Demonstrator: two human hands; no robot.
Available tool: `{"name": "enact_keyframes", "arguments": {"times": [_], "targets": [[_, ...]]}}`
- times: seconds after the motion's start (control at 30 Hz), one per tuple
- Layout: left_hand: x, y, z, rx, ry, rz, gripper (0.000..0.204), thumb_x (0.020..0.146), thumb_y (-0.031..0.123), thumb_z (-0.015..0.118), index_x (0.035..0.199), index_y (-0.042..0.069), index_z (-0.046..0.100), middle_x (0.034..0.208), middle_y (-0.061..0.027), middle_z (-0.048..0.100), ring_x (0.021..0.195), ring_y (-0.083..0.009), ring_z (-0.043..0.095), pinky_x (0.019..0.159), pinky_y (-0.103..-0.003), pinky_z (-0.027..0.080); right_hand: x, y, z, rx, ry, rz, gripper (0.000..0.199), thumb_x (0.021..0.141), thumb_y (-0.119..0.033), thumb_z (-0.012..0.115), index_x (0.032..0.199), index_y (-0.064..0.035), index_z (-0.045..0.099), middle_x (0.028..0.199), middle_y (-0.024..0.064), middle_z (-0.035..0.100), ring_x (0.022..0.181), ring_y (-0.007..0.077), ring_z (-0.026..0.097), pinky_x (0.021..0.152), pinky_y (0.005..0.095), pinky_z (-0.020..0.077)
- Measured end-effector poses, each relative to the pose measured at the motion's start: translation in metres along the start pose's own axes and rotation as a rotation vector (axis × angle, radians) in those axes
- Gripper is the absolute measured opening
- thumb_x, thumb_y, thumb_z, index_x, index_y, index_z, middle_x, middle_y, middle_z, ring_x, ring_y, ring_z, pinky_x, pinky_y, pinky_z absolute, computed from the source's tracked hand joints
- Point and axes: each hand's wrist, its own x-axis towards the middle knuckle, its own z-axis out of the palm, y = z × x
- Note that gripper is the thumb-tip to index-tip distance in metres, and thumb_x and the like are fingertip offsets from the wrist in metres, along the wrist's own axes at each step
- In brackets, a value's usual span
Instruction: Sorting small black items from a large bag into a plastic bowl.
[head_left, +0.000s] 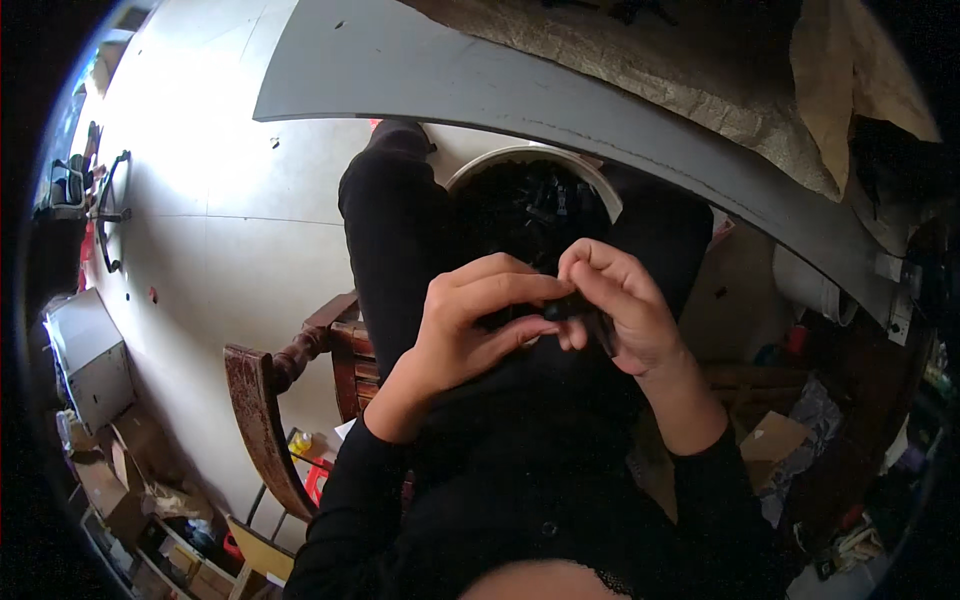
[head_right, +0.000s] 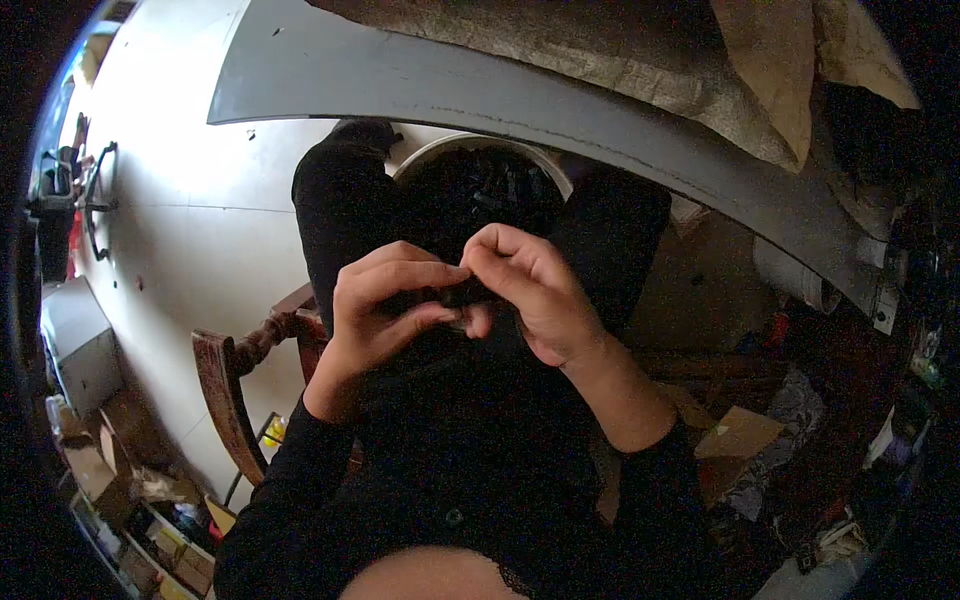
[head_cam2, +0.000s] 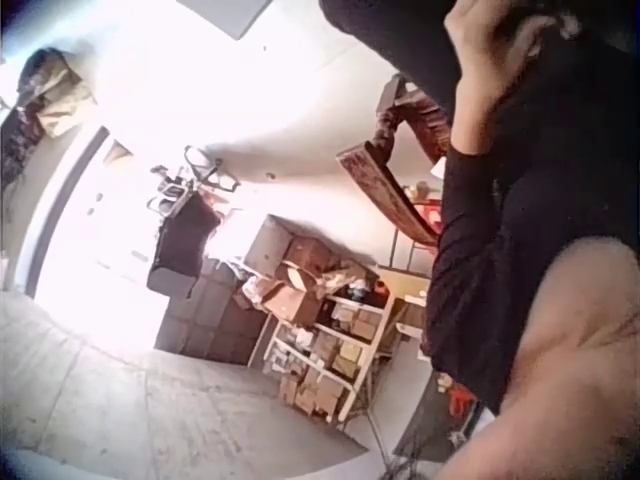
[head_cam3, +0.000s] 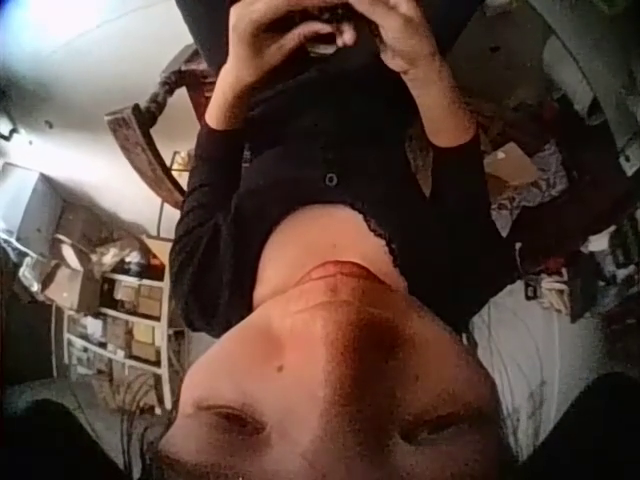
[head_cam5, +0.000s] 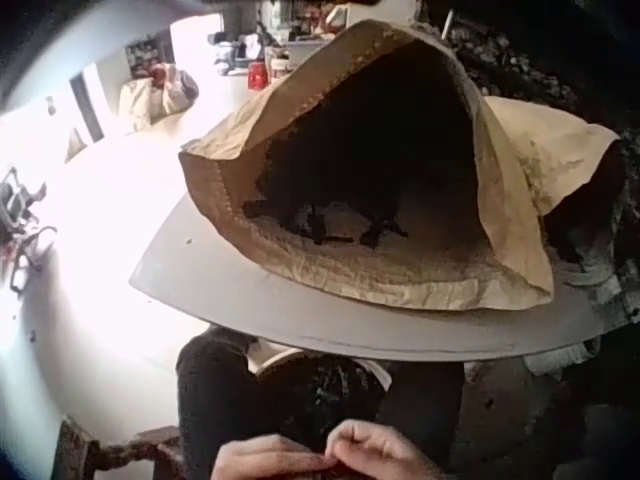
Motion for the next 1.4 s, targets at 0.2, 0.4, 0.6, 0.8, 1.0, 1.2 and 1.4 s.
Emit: {"name": "enact_keyframes", "arguments": {"times": [0.2,0.4,0.6,0.8,1.0,1.2,1.4], "targets": [[-0.004,-0.006,0.002,0.079,0.065,0.057,0.025,0.061,0.012,0.076,0.078,0.000,0.062,0.065,-0.0081,0.059,0.056,-0.0188,0.060,0.050,-0.025,0.044,-0.006,0.015,0.008,-0.007,0.057,-0.126,0.048,0.084,-0.048,0.053,0.095,-0.0026,0.045,0.080,0.0031,0.050,0.057,0.0061,0.051,0.045,0.0161,0.0392],[-0.005,-0.011,-0.013,0.033,-0.141,0.066,0.022,0.063,0.015,0.075,0.075,0.002,0.062,0.062,-0.0071,0.058,0.054,-0.0197,0.059,0.048,-0.026,0.043,-0.007,0.013,0.000,-0.033,-0.069,0.041,0.030,0.086,-0.027,0.057,0.097,-0.0005,0.049,0.081,0.0013,0.051,0.055,0.0060,0.048,0.051,0.0173,0.0404],[-0.006,-0.017,-0.020,-0.128,-0.362,0.072,0.020,0.067,0.017,0.073,0.078,0.004,0.063,0.064,-0.0062,0.059,0.058,-0.0215,0.059,0.050,-0.028,0.045,-0.009,0.008,-0.006,-0.490,-0.397,0.116,0.026,0.090,-0.018,0.050,0.104,0.0047,0.051,0.080,0.0052,0.056,0.066,0.0094,0.053,0.058,0.0240,0.0445],[0.000,-0.062,-0.031,-0.243,-0.274,-0.214,0.019,0.072,0.013,0.070,0.084,0.000,0.063,0.066,-0.0033,0.058,0.061,-0.0124,0.056,0.058,-0.024,0.044,0.009,0.024,-0.011,-0.681,-0.006,0.152,0.029,0.089,-0.019,0.052,0.107,0.0036,0.051,0.079,0.0054,0.055,0.067,0.0099,0.052,0.060,0.0234,0.0421],[0.018,-0.223,-0.070,-0.275,1.020,-0.709,0.013,0.081,0.009,0.051,0.084,0.002,0.062,0.073,-0.0053,0.059,0.074,-0.0114,0.055,0.068,-0.026,0.043,0.031,0.005,-0.022,-1.842,0.113,-0.369,0.036,0.075,-0.005,0.061,0.110,-0.0005,0.056,0.111,0.0150,0.053,0.107,0.0329,0.047,0.091,0.0402,0.0365],[-0.021,-0.441,-0.022,0.345,0.852,-1.056,0.030,0.080,0.008,0.045,0.109,0.011,0.054,0.094,-0.0156,0.060,0.095,-0.0332,0.057,0.082,-0.042,0.044,-0.006,-0.002,-0.089,-2.159,0.301,-0.217,0.021,0.080,-0.010,0.051,0.098,-0.0044,0.059,0.111,0.0137,0.052,0.106,0.0330,0.045,0.093,0.0486,0.0306],[0.031,-0.429,-0.058,0.147,0.546,-1.366,0.056,0.079,0.010,0.049,0.131,0.017,0.030,0.109,-0.0244,0.053,0.105,-0.0366,0.051,0.088,-0.044,0.041,-0.005,0.013,-0.113,-2.286,0.461,-0.253,0.025,0.083,-0.019,0.041,0.088,-0.0051,0.061,0.098,0.0127,0.054,0.094,0.0311,0.049,0.083,0.0446,0.0346]]}}
